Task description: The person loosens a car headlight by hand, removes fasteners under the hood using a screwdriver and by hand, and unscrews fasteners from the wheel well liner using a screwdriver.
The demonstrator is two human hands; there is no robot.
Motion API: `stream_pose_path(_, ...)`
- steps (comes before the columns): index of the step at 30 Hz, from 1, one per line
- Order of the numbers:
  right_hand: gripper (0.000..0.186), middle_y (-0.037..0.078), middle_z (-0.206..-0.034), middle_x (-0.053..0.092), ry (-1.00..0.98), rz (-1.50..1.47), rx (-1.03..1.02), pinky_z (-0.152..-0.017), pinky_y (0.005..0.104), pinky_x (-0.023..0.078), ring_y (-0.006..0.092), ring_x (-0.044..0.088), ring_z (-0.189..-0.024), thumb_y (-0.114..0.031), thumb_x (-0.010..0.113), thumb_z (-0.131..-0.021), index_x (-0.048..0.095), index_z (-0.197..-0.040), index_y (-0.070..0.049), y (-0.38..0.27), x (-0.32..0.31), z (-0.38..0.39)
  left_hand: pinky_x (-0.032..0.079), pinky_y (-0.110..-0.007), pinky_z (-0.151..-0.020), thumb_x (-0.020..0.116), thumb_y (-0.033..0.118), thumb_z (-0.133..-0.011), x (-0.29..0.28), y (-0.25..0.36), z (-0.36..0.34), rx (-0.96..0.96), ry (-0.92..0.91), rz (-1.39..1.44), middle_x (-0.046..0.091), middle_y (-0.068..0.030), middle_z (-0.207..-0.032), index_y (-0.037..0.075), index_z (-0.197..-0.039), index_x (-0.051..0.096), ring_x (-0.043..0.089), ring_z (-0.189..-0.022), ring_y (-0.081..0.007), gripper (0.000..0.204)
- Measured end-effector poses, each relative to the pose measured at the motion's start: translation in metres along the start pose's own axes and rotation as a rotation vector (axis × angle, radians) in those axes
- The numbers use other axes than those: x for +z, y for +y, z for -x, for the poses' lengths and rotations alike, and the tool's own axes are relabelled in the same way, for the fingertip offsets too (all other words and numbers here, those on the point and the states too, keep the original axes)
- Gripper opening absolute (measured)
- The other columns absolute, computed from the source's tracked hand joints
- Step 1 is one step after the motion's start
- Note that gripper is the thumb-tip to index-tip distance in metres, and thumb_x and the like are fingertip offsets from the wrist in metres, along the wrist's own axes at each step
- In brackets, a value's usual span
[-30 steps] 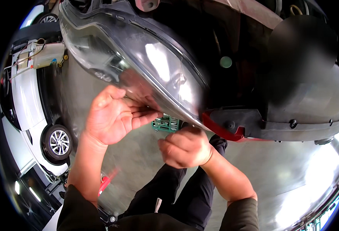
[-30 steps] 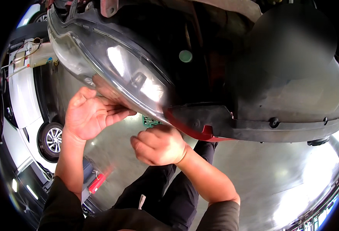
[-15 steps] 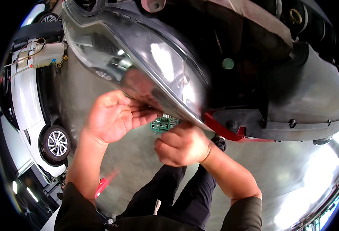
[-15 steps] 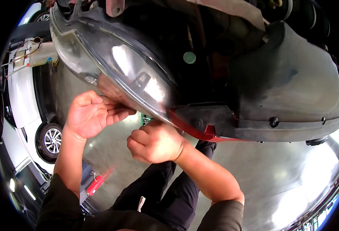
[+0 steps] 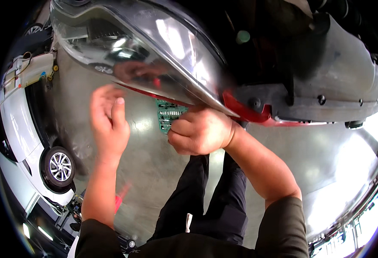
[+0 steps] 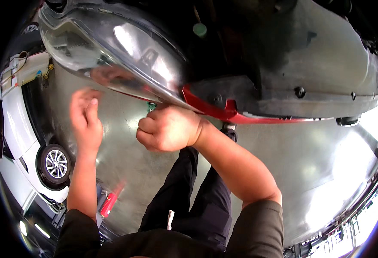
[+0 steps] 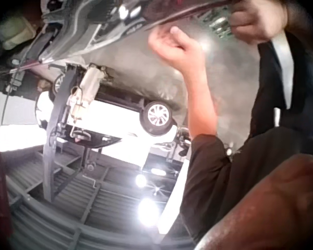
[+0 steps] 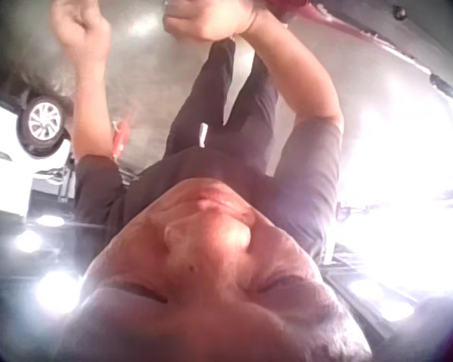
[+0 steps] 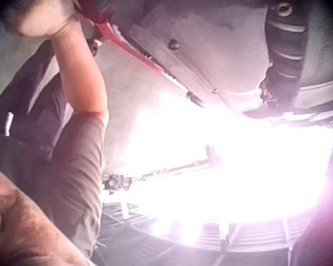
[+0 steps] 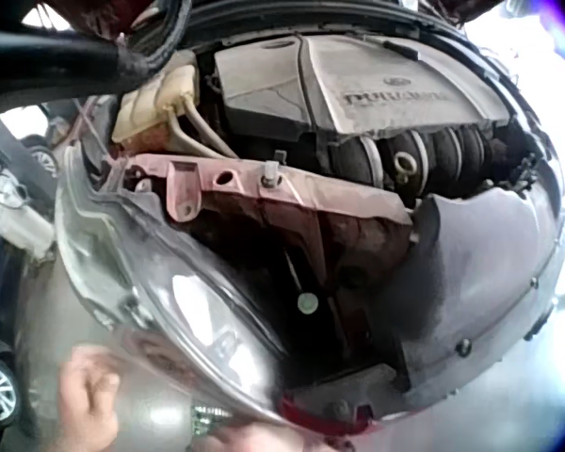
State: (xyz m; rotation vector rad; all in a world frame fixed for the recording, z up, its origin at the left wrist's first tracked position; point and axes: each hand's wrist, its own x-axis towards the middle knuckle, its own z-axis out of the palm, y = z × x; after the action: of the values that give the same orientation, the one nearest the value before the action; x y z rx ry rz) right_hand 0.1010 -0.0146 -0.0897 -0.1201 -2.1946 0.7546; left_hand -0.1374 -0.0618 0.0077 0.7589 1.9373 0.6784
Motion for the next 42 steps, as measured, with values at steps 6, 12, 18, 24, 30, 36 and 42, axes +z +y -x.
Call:
stream_pose_path(6, 0.018, 0.000, -0.072, 0.051, 0.062, 0.072, 0.077, -0.050, 0.0334, 0.048, 0.0173, 0.056, -0.056, -0.012, 0.076, -0.072, 0.062, -0.083, -0.010, -0.007, 0.014, 0.002, 0.040, -0.045, -0.111, 0.057, 0.037, -0.098, 0.005, 0.045, -0.065, 1.551, 0.531, -0.819, 0.048, -0.0265, -0.147, -0.008, -0.141, 0.054, 0.050, -0.132, -0.0385, 0.062)
stream_pose_path(12, 0.022, 0.001, -0.072, 0.051, 0.057, 0.003, 0.107, -0.049, 0.0349, 0.050, 0.0186, 0.059, -0.059, -0.026, 0.072, -0.073, 0.054, -0.074, -0.013, -0.023, 0.012, -0.017, 0.040, -0.049, -0.116, 0.042, 0.038, -0.099, 0.019, 0.050, -0.106, 1.723, 0.550, -0.655, 0.054, -0.0272, -0.145, -0.011, -0.138, 0.057, 0.053, -0.133, -0.0402, 0.064)
stream_pose_path(18, 0.027, 0.004, -0.074, 0.051, -0.095, -0.044, 0.001, -0.050, 0.0375, 0.049, 0.0217, 0.058, -0.058, -0.026, 0.076, -0.073, 0.055, -0.079, -0.011, 0.005, 0.015, -0.053, 0.040, -0.050, -0.116, 0.045, 0.040, -0.098, -0.001, 0.050, -0.105, 1.690, 0.525, -0.626, 0.056, -0.0263, -0.143, -0.007, -0.136, 0.060, 0.053, -0.133, -0.0406, 0.063)
stream_pose_path(24, 0.019, 0.001, -0.069, 0.044, -0.025, 0.181, -0.015, -0.049, 0.0328, 0.046, 0.0171, 0.052, -0.053, -0.019, 0.076, -0.069, 0.060, -0.077, -0.013, 0.002, 0.015, -0.050, 0.035, -0.053, -0.114, 0.049, 0.046, -0.100, -0.013, 0.002, -0.101, 1.284, 0.720, -0.508, 0.053, -0.0217, -0.144, 0.000, -0.136, 0.059, 0.050, -0.132, -0.0421, 0.059)
stream_pose_path(30, 0.018, 0.000, -0.068, 0.042, -0.076, 0.175, -0.034, -0.048, 0.0312, 0.046, 0.0158, 0.052, -0.052, -0.010, 0.076, -0.065, 0.060, -0.075, -0.009, 0.000, 0.017, -0.064, 0.036, -0.053, -0.115, 0.051, 0.043, -0.100, -0.021, -0.069, -0.067, 0.915, 0.762, -0.281, 0.041, -0.0320, -0.149, -0.006, -0.143, 0.046, 0.043, -0.136, -0.0489, 0.065)
stream_pose_path(36, 0.016, 0.002, -0.074, 0.057, -0.186, 0.093, 0.029, -0.054, 0.0320, 0.055, 0.0197, 0.061, -0.057, -0.007, 0.077, -0.067, 0.069, -0.080, -0.007, -0.004, 0.006, -0.076, 0.024, -0.061, -0.120, 0.047, 0.048, -0.096, 0.018, -0.009, -0.103, 1.308, 0.847, -0.275, 0.057, -0.0134, -0.140, 0.010, -0.126, 0.069, 0.046, -0.135, -0.0392, 0.053)
stream_pose_path(42, 0.017, 0.001, -0.069, 0.046, -0.215, 0.022, 0.114, -0.049, 0.0330, 0.047, 0.0180, 0.054, -0.056, -0.014, 0.075, -0.071, 0.059, -0.075, -0.013, -0.020, 0.010, -0.081, 0.023, -0.060, -0.122, 0.044, 0.045, -0.098, 0.018, -0.019, -0.108, 1.291, 0.861, -0.280, 0.059, -0.0142, -0.140, 0.011, -0.126, 0.070, 0.046, -0.136, -0.0380, 0.052)
